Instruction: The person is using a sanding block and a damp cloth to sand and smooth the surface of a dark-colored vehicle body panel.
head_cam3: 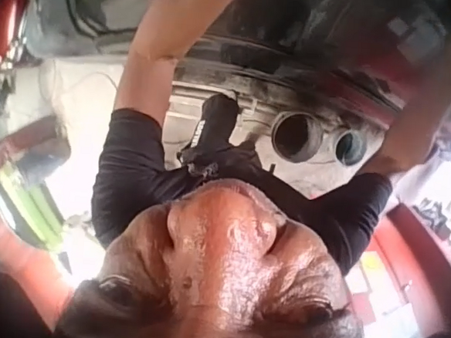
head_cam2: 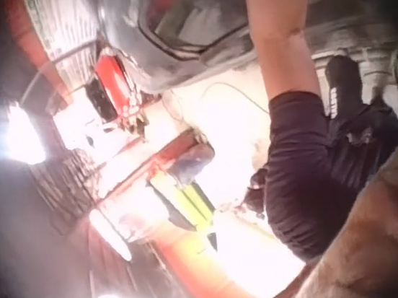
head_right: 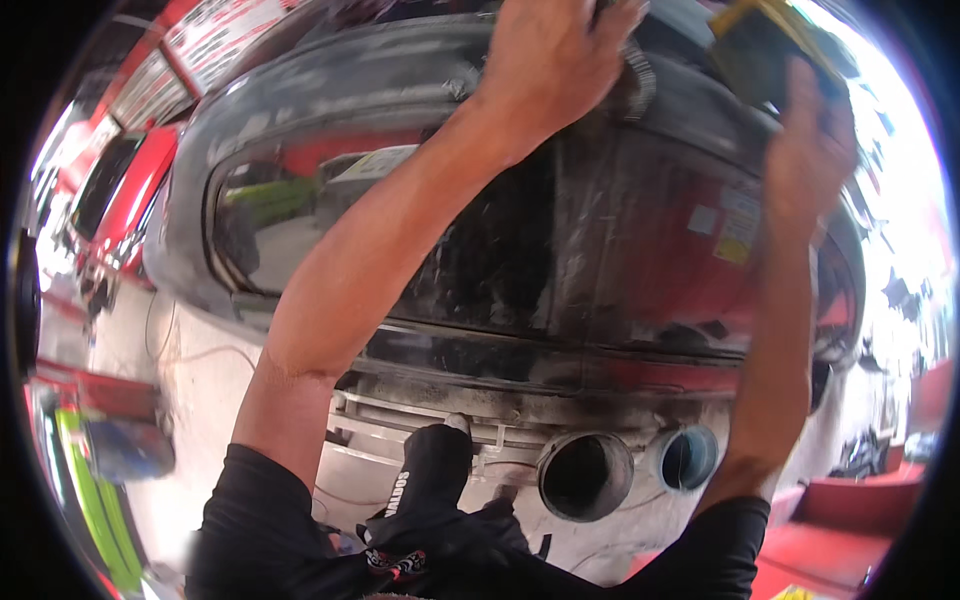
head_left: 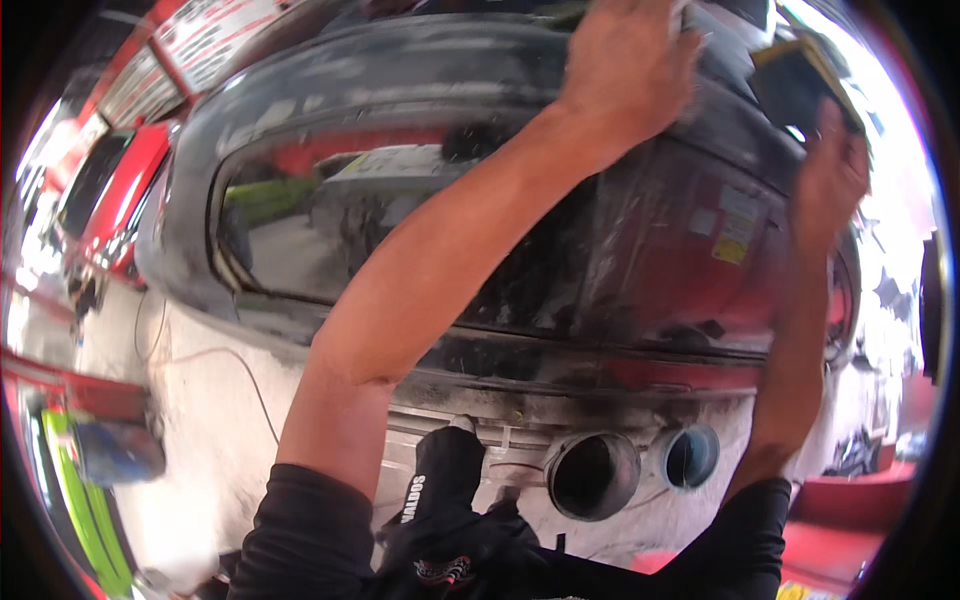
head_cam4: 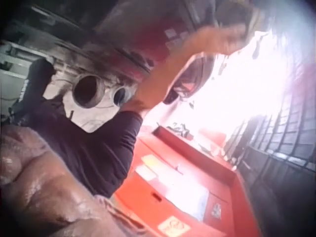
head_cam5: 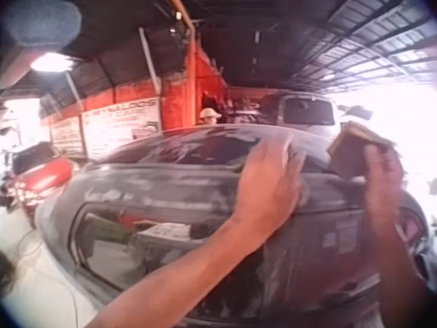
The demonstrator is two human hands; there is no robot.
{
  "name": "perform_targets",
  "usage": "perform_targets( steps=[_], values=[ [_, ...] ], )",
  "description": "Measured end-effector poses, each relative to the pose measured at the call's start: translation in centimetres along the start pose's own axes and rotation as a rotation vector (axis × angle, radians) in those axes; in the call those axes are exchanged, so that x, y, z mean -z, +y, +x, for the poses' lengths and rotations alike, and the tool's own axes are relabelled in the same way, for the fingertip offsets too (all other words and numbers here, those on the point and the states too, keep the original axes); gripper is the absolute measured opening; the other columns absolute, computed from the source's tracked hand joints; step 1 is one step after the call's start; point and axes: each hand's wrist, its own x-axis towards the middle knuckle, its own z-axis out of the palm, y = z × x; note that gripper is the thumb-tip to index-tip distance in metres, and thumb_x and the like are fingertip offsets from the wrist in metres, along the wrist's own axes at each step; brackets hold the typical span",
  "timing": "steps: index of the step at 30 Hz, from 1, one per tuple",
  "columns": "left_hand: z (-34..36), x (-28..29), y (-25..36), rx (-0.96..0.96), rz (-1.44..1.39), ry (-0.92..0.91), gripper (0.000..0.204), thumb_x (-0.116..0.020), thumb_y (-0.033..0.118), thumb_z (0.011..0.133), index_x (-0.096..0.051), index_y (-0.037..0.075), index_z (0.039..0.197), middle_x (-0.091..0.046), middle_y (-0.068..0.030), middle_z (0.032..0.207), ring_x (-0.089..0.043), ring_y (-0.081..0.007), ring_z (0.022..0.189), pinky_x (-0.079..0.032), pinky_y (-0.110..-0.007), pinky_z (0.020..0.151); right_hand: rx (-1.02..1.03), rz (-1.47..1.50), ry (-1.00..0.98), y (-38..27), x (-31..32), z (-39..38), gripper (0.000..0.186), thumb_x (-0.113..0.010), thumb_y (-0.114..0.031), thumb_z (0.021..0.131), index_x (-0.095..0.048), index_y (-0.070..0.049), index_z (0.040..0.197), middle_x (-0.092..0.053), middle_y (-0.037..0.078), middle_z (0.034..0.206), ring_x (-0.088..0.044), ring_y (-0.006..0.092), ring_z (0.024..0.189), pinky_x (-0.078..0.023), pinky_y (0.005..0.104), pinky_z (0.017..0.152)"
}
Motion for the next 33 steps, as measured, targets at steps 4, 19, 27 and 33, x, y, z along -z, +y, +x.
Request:
perform_targets(
  steps=[4,19,27,33],
  values=[
    [-2.0,-4.1,-2.4,-0.01,0.564,0.356,0.045,-0.074,0.032,0.093,-0.064,0.006,0.128,-0.066,-0.0177,0.128,-0.061,-0.0396,0.12,-0.046,-0.056,0.1,-0.013,-0.153,-0.09,4.0,-4.8,4.0,0.04,-0.067,-0.04,0.104,-0.074,-0.003,0.119,-0.076,0.013,0.099,-0.069,0.0195,0.093,-0.053,0.0347,0.087],
    [3.6,1.1,-8.2,0.244,0.6,0.028,0.038,-0.063,0.023,0.1,-0.066,0.005,0.133,-0.054,-0.0244,0.149,-0.047,-0.0416,0.143,-0.038,-0.053,0.119,0.246,-0.479,-0.676,7.8,-8.6,4.2,0.044,-0.065,-0.015,0.099,-0.063,-0.009,0.142,-0.061,0.018,0.141,-0.055,0.0378,0.133,-0.045,0.0466,0.112],
    [3.3,3.6,-14.0,0.439,0.901,-0.02,0.06,-0.051,0.045,0.103,-0.052,0.007,0.149,-0.045,-0.0284,0.157,-0.038,-0.0492,0.148,-0.029,-0.059,0.123,-0.185,-0.339,-0.195,18.3,2.2,10.5,0.036,-0.054,-0.028,0.11,-0.069,0.002,0.125,-0.074,0.021,0.11,-0.068,0.0385,0.097,-0.051,0.0478,0.087],
    [11.3,-0.2,-18.9,0.666,0.811,-0.099,0.085,-0.048,0.065,0.1,-0.045,0.0,0.155,-0.041,-0.03,0.16,-0.03,-0.045,0.154,-0.021,-0.055,0.127,0.139,-0.519,-0.229,18.9,4.1,10.8,0.029,-0.055,-0.017,0.109,-0.066,-0.002,0.131,-0.07,0.021,0.126,-0.068,0.0392,0.112,-0.051,0.0418,0.099]
  ],
)
